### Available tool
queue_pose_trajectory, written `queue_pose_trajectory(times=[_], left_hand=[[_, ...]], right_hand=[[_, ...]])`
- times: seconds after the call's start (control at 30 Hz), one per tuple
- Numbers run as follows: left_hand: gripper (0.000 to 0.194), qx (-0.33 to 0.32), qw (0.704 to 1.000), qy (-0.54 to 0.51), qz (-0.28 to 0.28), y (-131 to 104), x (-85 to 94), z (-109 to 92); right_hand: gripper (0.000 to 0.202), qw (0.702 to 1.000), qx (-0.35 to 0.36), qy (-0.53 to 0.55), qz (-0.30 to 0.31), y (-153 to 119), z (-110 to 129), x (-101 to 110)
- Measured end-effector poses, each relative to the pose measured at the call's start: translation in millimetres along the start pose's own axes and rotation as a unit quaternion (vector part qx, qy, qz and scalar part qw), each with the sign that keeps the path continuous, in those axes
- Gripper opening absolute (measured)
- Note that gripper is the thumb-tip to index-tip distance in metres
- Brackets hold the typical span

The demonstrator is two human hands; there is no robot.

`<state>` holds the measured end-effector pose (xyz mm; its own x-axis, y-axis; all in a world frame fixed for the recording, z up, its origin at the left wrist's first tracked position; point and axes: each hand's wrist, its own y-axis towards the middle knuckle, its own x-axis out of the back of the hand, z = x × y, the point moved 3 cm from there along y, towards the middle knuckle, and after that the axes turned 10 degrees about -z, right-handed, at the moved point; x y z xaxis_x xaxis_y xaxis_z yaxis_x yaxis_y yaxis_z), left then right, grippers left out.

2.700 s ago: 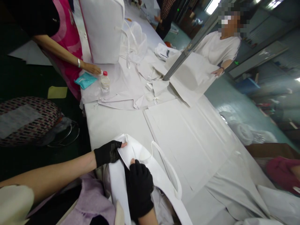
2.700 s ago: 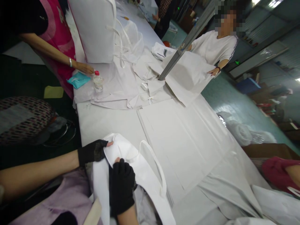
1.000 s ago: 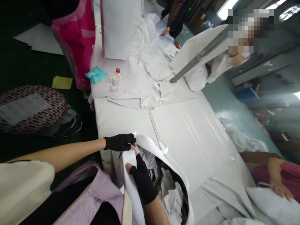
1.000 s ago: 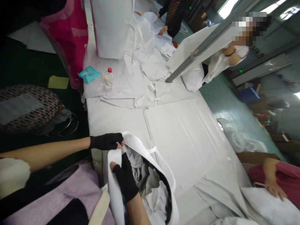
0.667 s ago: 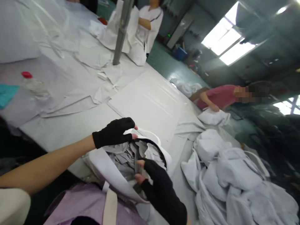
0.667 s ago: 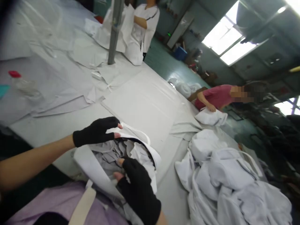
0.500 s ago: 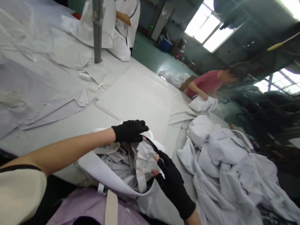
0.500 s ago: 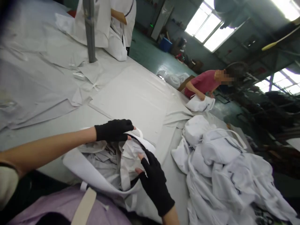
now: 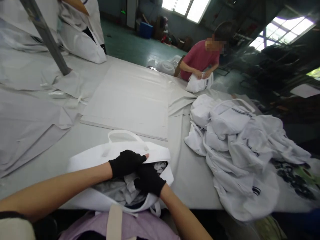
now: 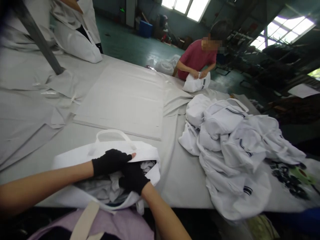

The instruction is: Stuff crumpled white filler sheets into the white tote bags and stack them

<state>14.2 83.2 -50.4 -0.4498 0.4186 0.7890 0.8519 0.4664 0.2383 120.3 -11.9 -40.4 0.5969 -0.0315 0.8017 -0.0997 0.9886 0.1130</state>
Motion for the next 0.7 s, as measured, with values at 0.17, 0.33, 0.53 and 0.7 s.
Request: queue_pose_trajectory(times=[0.17, 0.33, 0.53, 0.7], left_hand=[[0.045, 0.004, 1.000, 0.010, -0.023, 4.4, 11.5, -9.6], [0.048, -0.047, 0.997, 0.064, 0.001, -9.6, 8.0, -22.0], [0.071, -0.115, 0.941, 0.313, 0.062, -29.4, 2.7, -18.6], [0.044, -0.165, 0.952, 0.258, 0.013, 15.2, 14.6, -12.8]], right_hand=[[0.025, 0.994, 0.031, 0.058, -0.085, -46.7, 20.0, 69.4], [0.046, 0.977, 0.031, -0.131, -0.165, -62.7, 15.7, 35.2], [0.027, 0.880, -0.215, -0.044, -0.422, -81.2, -57.9, 48.7], [0.029, 0.854, -0.361, 0.070, -0.367, -97.8, -142.4, 54.4]])
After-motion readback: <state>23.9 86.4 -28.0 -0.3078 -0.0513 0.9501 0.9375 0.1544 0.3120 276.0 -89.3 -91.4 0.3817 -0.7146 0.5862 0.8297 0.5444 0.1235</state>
